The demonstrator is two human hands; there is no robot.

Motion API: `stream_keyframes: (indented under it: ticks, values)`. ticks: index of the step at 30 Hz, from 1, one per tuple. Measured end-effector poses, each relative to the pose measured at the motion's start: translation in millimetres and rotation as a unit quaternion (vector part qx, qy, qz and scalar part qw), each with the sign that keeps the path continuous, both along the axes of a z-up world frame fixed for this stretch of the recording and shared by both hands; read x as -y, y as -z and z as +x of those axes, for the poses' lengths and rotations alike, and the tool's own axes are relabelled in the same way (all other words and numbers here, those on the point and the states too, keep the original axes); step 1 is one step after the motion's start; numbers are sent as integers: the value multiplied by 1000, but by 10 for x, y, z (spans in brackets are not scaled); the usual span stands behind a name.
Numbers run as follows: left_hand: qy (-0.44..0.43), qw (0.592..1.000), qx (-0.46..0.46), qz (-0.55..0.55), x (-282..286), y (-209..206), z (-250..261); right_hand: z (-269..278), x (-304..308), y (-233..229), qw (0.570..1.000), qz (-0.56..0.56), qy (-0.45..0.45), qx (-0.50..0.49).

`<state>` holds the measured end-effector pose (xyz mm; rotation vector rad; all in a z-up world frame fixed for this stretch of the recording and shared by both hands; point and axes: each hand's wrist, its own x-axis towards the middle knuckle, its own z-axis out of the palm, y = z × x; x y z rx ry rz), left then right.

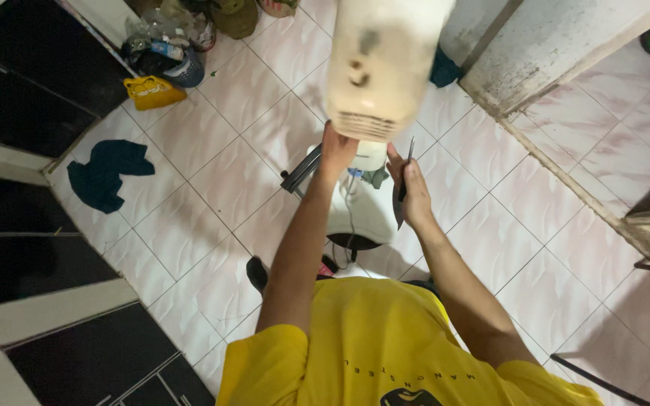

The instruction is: The person uses a screwdriver to tighten screws on the neck and motor housing of a standing fan. They repeatedly retrieve small parts from a green bowl on a nearby table and insert them into the fan assembly.

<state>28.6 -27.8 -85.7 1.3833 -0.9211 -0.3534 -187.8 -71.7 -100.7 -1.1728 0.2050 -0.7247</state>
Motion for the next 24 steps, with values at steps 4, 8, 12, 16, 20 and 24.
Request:
stream_keyframes:
  ticks: [4, 8, 12, 16, 20, 24]
  values:
    - [40, 992, 116, -16, -39, 25, 163, -113, -229, -148, 999, 10, 7, -48]
    - [1, 971, 235, -35, -222, -428, -86, -147, -286, -344, 998, -27, -11, -55]
    - [-40, 989, 141, 8, -344, -957, -455, -171, -326, -443, 993, -58, -13, -98]
    - [-34, 985, 163, 42, -392, -1238, -471, -170, -334, -435, 995, -43, -6, -88]
    - [-46, 988, 141, 38, -372, -1238, -519, -159, -312, -339, 997, -18, -6, -72]
    - [-193, 961, 195, 37, -246, -1160, -793, -76, -183, -242, 997, -6, 15, -69]
